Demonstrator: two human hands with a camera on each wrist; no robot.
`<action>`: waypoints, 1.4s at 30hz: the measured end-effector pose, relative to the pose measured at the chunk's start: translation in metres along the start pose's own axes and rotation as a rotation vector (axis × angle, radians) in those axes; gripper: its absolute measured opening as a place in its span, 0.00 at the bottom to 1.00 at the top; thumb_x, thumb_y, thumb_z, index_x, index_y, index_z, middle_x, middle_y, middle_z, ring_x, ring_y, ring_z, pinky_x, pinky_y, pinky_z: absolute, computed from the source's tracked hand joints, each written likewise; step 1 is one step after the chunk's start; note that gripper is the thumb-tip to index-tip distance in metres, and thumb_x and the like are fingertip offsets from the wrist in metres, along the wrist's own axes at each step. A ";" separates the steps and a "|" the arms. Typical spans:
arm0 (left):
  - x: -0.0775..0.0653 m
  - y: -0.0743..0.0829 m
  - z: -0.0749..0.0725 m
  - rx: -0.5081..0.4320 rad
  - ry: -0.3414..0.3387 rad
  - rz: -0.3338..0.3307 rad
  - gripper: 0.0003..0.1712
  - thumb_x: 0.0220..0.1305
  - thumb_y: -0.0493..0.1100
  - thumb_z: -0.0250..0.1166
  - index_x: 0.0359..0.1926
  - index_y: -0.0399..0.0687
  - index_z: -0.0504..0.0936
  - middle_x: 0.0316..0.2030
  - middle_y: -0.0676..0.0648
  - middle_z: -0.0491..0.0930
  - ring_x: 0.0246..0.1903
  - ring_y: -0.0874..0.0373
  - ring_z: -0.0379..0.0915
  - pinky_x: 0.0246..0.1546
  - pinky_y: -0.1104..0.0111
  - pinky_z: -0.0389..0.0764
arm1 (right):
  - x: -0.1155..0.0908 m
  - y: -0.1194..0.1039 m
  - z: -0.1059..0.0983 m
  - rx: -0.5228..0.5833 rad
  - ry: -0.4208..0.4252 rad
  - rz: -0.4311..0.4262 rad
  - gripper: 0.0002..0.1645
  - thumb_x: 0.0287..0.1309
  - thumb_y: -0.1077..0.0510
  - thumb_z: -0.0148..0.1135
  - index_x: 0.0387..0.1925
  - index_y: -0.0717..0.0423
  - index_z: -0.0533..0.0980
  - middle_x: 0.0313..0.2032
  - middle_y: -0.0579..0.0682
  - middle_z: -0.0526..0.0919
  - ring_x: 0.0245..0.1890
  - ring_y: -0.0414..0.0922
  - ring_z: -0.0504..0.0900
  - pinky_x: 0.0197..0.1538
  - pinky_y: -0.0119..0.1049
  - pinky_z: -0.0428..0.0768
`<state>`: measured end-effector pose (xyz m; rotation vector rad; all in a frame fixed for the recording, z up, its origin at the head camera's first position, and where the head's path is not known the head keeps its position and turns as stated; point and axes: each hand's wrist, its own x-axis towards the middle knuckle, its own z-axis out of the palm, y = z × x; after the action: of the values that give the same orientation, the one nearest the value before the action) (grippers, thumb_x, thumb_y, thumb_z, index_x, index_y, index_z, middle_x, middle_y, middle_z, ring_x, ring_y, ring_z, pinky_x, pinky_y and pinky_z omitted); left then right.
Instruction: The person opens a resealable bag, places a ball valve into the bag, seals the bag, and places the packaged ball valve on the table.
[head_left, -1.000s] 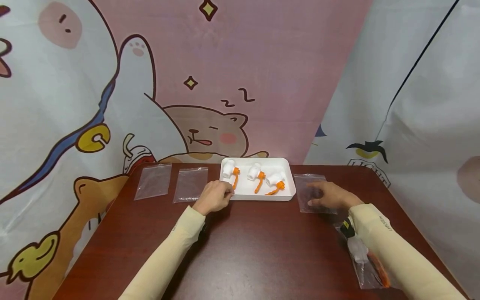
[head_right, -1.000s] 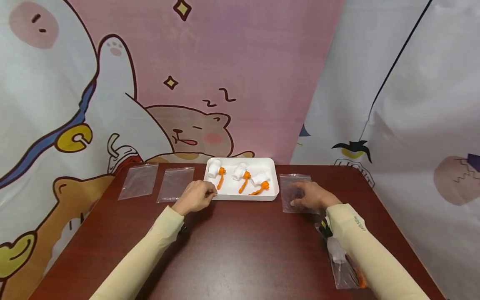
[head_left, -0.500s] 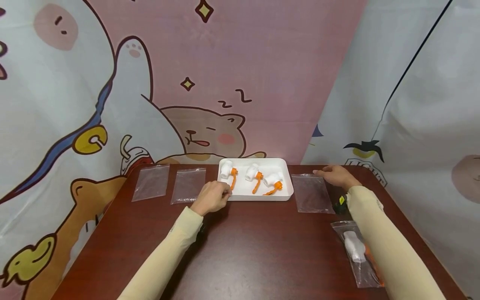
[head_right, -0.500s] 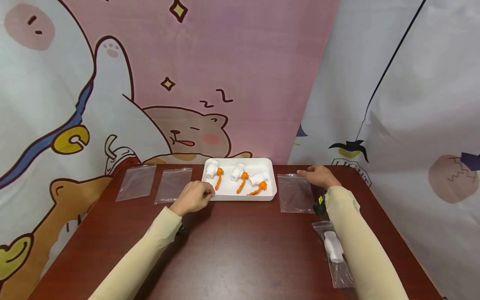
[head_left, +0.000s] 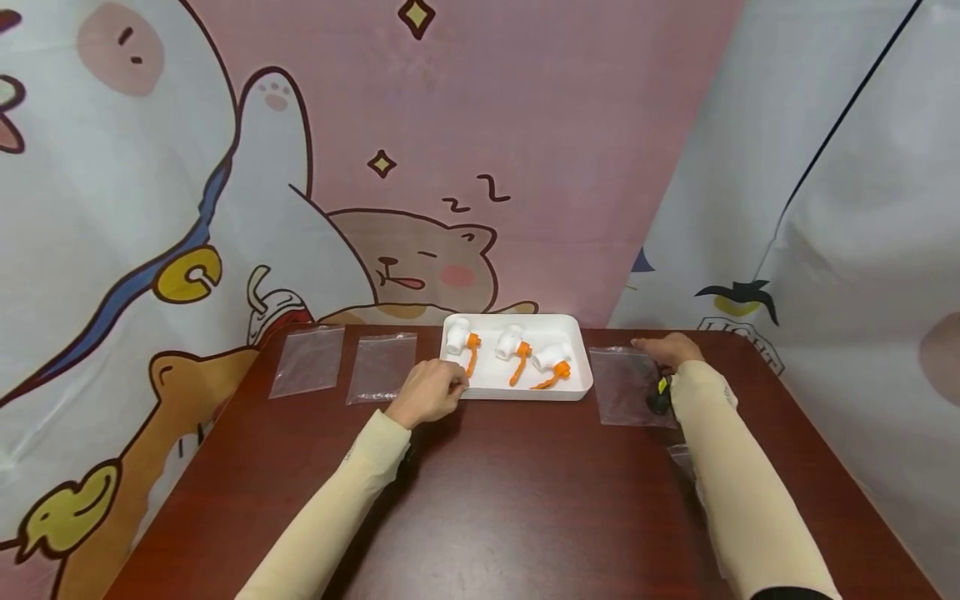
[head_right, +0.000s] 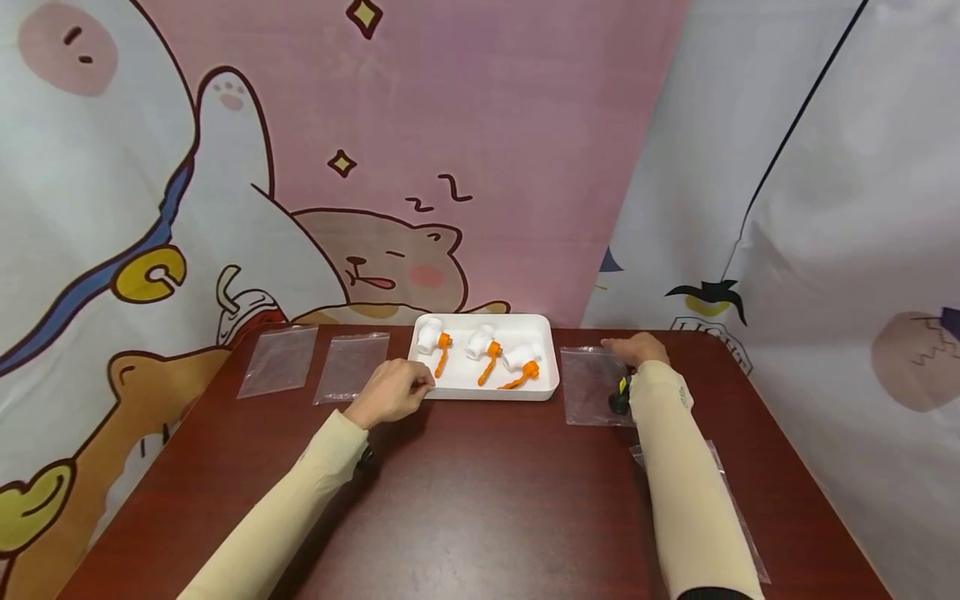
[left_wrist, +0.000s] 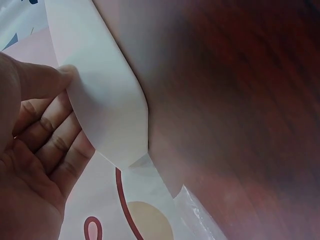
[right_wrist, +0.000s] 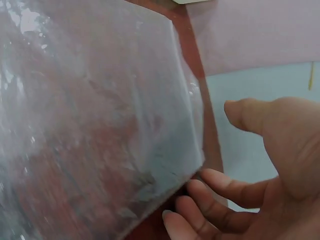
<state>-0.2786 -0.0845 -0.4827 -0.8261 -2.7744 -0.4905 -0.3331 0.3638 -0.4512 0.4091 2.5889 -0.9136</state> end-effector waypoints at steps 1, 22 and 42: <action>0.000 0.000 0.000 0.001 0.001 -0.001 0.05 0.61 0.39 0.70 0.31 0.54 0.89 0.28 0.57 0.87 0.26 0.62 0.77 0.29 0.65 0.77 | 0.000 -0.001 0.001 -0.009 0.015 0.004 0.55 0.70 0.33 0.52 0.69 0.81 0.59 0.66 0.76 0.67 0.60 0.67 0.76 0.56 0.56 0.82; -0.001 0.002 -0.001 -0.013 0.006 -0.010 0.04 0.59 0.39 0.71 0.30 0.54 0.89 0.28 0.56 0.87 0.25 0.61 0.76 0.29 0.65 0.76 | 0.016 0.010 0.018 -0.122 0.136 0.014 0.46 0.60 0.35 0.67 0.55 0.77 0.76 0.46 0.68 0.81 0.36 0.55 0.79 0.31 0.42 0.81; -0.001 0.001 0.001 0.000 0.002 -0.020 0.04 0.60 0.40 0.71 0.31 0.55 0.89 0.29 0.57 0.87 0.26 0.61 0.77 0.29 0.65 0.76 | 0.001 0.006 0.011 -0.117 0.179 -0.133 0.15 0.62 0.56 0.63 0.32 0.66 0.84 0.28 0.55 0.83 0.26 0.48 0.80 0.26 0.36 0.80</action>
<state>-0.2772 -0.0838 -0.4834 -0.7983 -2.7834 -0.4942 -0.3294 0.3614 -0.4625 0.3009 2.8455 -0.7949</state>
